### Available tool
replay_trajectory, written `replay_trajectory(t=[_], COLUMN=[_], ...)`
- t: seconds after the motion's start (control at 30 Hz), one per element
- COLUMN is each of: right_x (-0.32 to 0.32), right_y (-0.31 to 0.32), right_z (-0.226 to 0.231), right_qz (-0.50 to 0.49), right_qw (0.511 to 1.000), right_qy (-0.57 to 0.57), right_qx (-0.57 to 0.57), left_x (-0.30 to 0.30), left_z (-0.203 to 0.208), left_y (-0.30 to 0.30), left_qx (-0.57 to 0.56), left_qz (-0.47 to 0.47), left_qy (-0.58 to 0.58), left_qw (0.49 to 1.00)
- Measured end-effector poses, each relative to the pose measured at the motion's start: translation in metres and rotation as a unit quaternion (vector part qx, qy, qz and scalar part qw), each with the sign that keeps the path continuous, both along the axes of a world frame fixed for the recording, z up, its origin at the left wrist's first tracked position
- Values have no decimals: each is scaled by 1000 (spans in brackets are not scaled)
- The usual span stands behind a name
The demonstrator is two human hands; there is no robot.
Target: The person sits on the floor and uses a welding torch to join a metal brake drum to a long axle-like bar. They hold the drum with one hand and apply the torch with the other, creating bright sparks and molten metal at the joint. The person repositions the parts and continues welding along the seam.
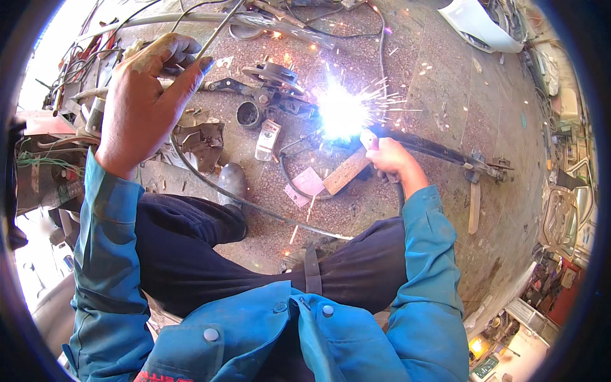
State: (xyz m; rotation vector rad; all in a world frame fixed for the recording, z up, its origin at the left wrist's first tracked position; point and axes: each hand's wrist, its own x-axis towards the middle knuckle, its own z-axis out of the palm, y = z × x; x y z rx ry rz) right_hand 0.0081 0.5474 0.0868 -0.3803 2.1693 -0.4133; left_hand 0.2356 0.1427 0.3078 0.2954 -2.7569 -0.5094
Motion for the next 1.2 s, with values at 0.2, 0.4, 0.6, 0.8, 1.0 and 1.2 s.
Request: replay_trajectory(t=[0.2,0.4,0.6,0.8,1.0,1.2], right_x=[-8,-2,-4,-3,-10,0], right_y=[9,2,2,4,6,-8], right_z=[-4,6,-3,-3,-10,0], right_qz=[46,56,21,-19,77,11], right_qw=[998,996,1000,1000,995,1000], right_qy=[34,63,7,-13,57,2], right_qx=[12,20,5,-1,-6,14], left_x=[-3,-4,-1,-4,-5,-4], left_z=[-1,-8,-2,-3,0,-10], left_y=[0,5,2,8,4,2], left_qx=[1,58,12,22,18,6], left_qz=[-14,-21,24,31,5,-27], left_qy=[19,70,-17,-18,-7,74], left_qw=[1000,996,1000,999,1000,997])
